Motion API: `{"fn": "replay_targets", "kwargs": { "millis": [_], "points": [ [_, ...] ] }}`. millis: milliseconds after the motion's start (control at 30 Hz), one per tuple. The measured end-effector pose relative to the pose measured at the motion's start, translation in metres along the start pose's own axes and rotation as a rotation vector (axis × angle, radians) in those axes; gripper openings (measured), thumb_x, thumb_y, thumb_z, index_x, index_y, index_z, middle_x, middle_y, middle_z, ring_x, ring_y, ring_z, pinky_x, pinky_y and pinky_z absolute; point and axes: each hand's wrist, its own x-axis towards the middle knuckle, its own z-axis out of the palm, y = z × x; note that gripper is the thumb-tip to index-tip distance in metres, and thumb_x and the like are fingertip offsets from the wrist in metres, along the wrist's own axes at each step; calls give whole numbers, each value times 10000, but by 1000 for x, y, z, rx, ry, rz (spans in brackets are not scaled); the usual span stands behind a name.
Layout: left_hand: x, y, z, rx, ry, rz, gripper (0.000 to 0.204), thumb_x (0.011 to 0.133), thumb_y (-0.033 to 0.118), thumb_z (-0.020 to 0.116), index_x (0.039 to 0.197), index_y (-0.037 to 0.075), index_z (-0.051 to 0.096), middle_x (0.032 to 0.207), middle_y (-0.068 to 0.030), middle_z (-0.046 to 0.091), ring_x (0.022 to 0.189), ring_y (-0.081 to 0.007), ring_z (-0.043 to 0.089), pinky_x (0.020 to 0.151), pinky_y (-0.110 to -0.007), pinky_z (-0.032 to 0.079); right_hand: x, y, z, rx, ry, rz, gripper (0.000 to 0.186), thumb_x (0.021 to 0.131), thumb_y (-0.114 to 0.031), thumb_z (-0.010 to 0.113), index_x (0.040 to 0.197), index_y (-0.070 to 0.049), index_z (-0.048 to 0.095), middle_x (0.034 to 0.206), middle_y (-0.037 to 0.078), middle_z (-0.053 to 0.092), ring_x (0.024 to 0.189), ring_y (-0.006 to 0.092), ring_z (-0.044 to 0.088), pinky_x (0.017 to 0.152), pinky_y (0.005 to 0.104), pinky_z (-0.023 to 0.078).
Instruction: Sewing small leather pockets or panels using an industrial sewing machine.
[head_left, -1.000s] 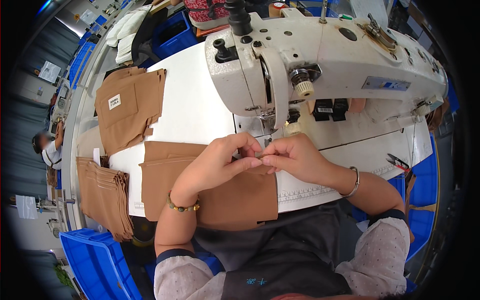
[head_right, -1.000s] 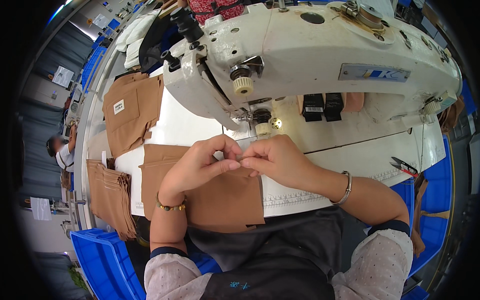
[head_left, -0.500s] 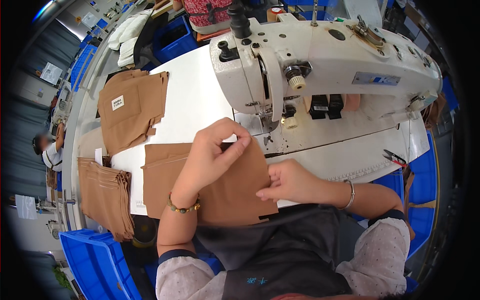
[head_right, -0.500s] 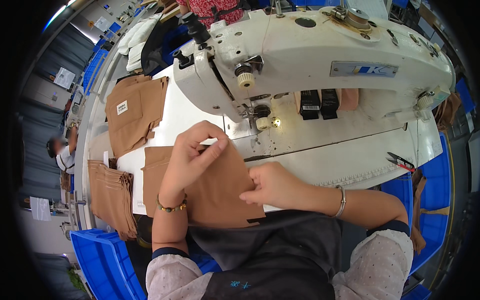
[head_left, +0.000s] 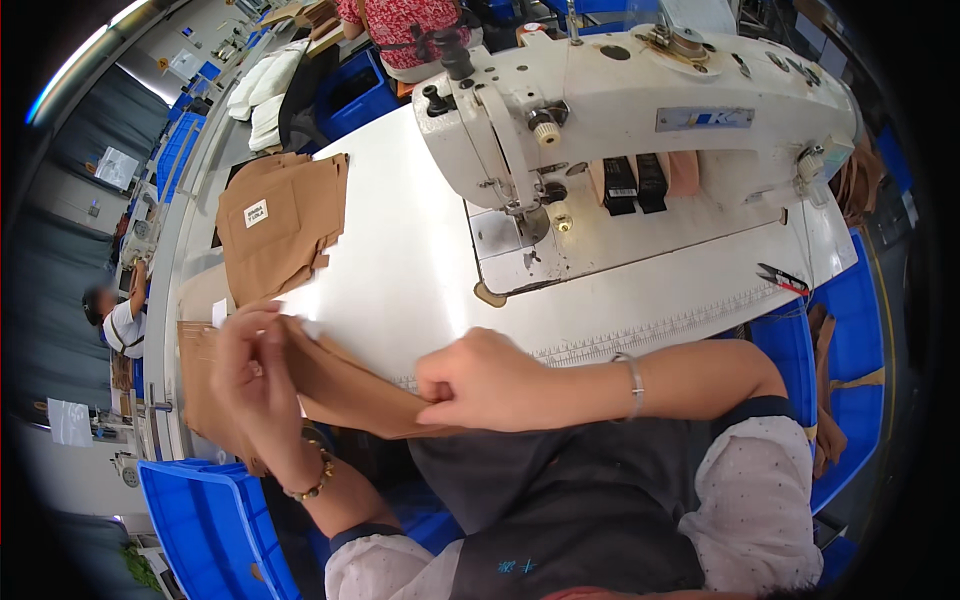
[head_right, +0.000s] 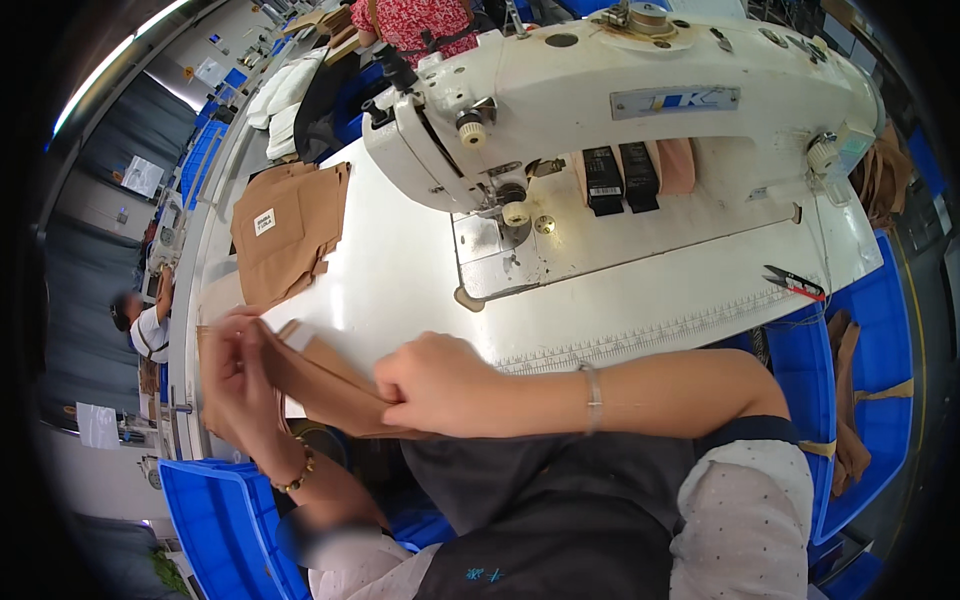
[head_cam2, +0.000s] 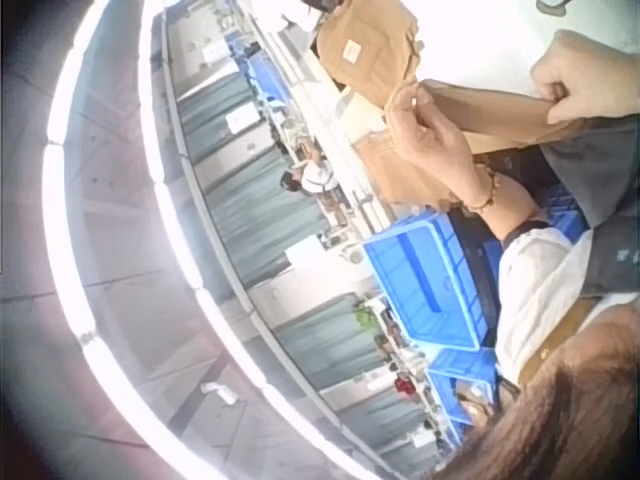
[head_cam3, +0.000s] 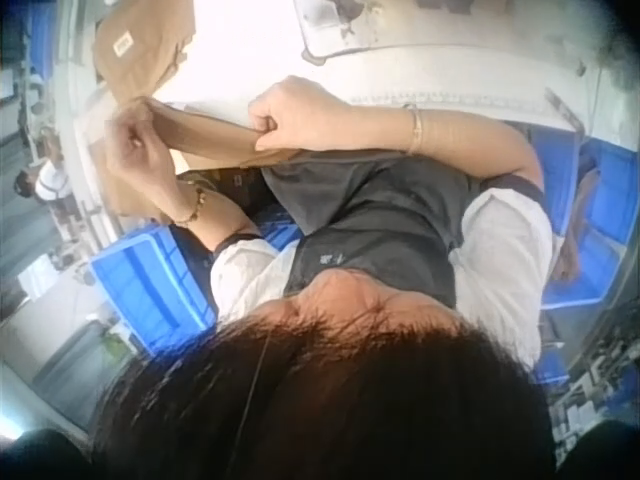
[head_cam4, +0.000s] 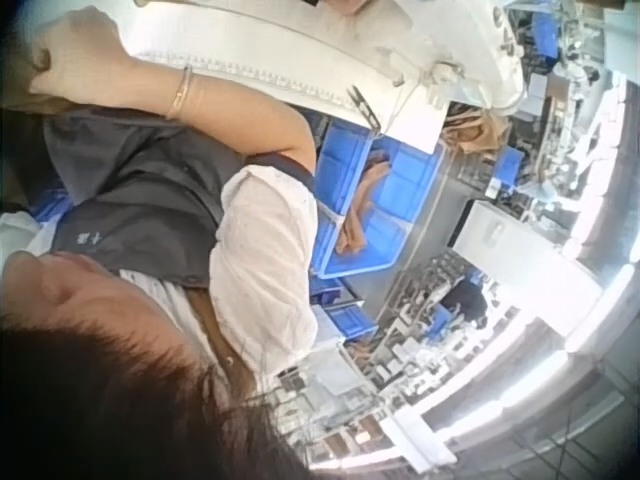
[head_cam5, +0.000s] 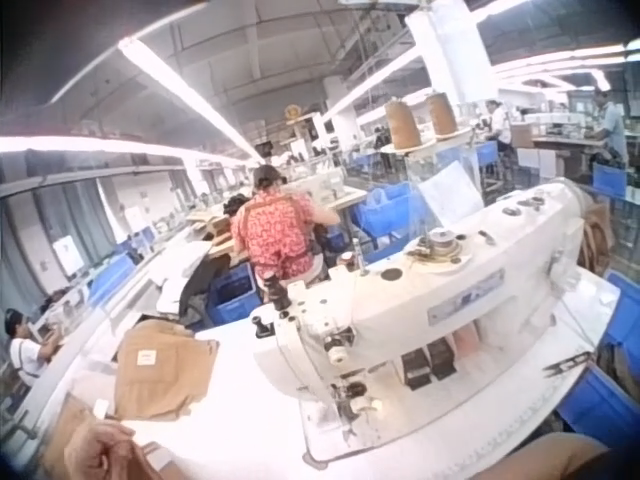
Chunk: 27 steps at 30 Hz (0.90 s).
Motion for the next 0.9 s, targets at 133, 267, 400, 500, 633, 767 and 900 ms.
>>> {"fn": "replay_targets", "kwargs": {
  "millis": [133, 267, 400, 500, 633, 767, 900],
  "points": [
    [44, 29, 13, 483, 118, 325, 88, 898, -26, 644, 944, 32, 691, 941, -118, 707, 866, -301, 685, 736, -345, 533, 29, -15, 23, 454, -109, 340, 235, 789, -85, 794, 724, 18, 593, 605, 103, 651, 474, 151, 624, 463, 286, 467],
    [53, -12, 104, 352, -213, 481, 91, 845, 30, 642, 852, 100, 700, 918, -26, 722, 844, -248, 678, 730, -392, 487, 17, 14, 20, 556, -14, 475, 258, 819, -93, 786, 734, 41, 583, 624, 107, 660, 475, 136, 613, 450, 275, 466],
    [13, -28, 174, -47, -570, 284, 50, 886, 32, 660, 914, 42, 700, 907, -112, 695, 802, -332, 667, 719, -389, 530, -31, 35, -25, 349, -153, 652, 324, 842, -208, 805, 735, 18, 599, 643, 103, 679, 484, 133, 639, 465, 273, 490],
    [7, -22, 199, -217, -667, 166, 50, 906, 16, 647, 924, 40, 687, 861, -104, 669, 745, -262, 627, 698, -335, 504, -56, 33, -75, 229, -222, 742, 357, 913, -294, 752, 746, -14, 607, 650, 56, 647, 542, 150, 646, 472, 285, 484],
    [20, -20, 206, -423, -894, -15, 47, 953, 19, 629, 928, 1, 665, 806, -14, 596, 745, -118, 502, 687, -266, 449, -57, 70, -118, -1028, 32, -245, 154, 846, -217, 687, 782, -95, 619, 759, -3, 586, 621, 141, 593, 489, 285, 457],
    [26, -29, 213, -641, -1014, -246, 57, 946, 17, 632, 960, -21, 672, 771, -37, 555, 732, -111, 480, 710, -261, 452, -29, 80, -119, -1306, 79, -631, 90, 745, -173, 658, 805, -119, 618, 867, -3, 608, 629, 117, 539, 490, 251, 398],
    [33, -19, 210, -567, -1056, -277, 65, 948, 27, 640, 964, -9, 692, 771, -49, 590, 730, -113, 502, 705, -268, 461, -30, 92, -114, -1254, 35, -739, 101, 728, -146, 633, 811, -89, 622, 910, 39, 645, 614, 100, 509, 495, 234, 370]
  ]
}}
